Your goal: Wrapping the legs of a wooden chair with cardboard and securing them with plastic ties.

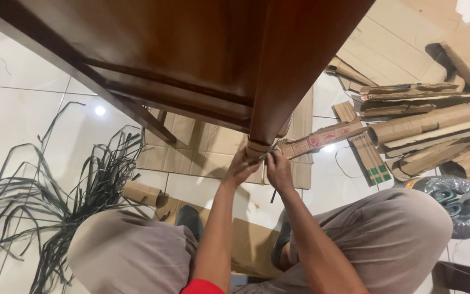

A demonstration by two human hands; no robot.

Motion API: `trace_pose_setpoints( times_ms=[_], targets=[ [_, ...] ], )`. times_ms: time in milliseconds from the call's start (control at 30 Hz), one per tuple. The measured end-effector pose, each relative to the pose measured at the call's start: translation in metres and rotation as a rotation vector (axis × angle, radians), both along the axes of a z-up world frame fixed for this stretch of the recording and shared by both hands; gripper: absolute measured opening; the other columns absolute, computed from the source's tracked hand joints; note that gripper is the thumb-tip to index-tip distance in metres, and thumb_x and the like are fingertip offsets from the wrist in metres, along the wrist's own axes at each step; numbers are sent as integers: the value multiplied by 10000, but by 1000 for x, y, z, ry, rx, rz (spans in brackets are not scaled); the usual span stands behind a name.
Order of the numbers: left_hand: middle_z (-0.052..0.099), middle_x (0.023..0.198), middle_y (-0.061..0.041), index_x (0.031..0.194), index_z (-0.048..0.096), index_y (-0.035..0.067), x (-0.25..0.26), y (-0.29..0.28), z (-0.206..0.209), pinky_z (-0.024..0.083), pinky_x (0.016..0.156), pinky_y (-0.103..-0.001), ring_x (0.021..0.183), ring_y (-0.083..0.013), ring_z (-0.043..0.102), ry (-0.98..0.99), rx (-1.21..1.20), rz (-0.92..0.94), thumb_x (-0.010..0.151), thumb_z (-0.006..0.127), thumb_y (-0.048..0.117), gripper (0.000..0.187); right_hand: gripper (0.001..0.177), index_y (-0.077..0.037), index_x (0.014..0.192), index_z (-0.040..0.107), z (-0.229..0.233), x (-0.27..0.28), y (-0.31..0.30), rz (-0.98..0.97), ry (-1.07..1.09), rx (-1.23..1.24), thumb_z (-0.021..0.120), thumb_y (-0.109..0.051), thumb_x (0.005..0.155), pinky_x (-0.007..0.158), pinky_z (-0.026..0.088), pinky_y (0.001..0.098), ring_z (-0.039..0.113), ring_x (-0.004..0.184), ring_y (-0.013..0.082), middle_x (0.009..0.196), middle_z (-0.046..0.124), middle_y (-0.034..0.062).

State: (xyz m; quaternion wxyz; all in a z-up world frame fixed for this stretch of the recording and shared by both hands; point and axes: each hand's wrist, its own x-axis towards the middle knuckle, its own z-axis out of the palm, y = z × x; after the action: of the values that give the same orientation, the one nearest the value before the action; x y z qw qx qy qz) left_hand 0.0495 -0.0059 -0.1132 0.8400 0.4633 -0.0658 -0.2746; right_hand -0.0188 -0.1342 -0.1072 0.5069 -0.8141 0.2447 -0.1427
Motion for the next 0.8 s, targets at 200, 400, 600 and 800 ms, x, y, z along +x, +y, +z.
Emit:
trace_pose_setpoints(
  times_ms=[200,400,600,800],
  targets=[
    [594,930,54,1130,679,111,5,16,39,472,810,-297,881,-103,550,-334,93,-157,638,677,-57,520,226,-95,826,696,-9,5,-14,194,68,-42,557,-202,969,734,532,472,697,765,324,702,686,139],
    [723,995,-138,1151,754,52,19,8,-45,525,928,-462,958,-301,642,-456,360,-29,743,442,-139,548,243,-93,884,735,-11,3,-17,216,112,-37,549,-225,965,793,518,531,705,885,409,796,719,177],
    [790,934,28,1058,792,349,-5,26,-35,597,839,-391,921,-227,758,-575,940,309,894,720,275,193,279,-125,863,738,13,-7,-1,154,105,42,537,-248,1012,793,537,445,708,820,327,758,749,89],
    [774,805,26,857,809,306,-23,42,-18,588,773,-312,831,-168,757,-372,984,372,823,812,387,89,248,-137,1121,719,33,-28,21,-37,48,201,518,-264,1049,705,464,328,614,728,192,789,756,62]
  ],
)
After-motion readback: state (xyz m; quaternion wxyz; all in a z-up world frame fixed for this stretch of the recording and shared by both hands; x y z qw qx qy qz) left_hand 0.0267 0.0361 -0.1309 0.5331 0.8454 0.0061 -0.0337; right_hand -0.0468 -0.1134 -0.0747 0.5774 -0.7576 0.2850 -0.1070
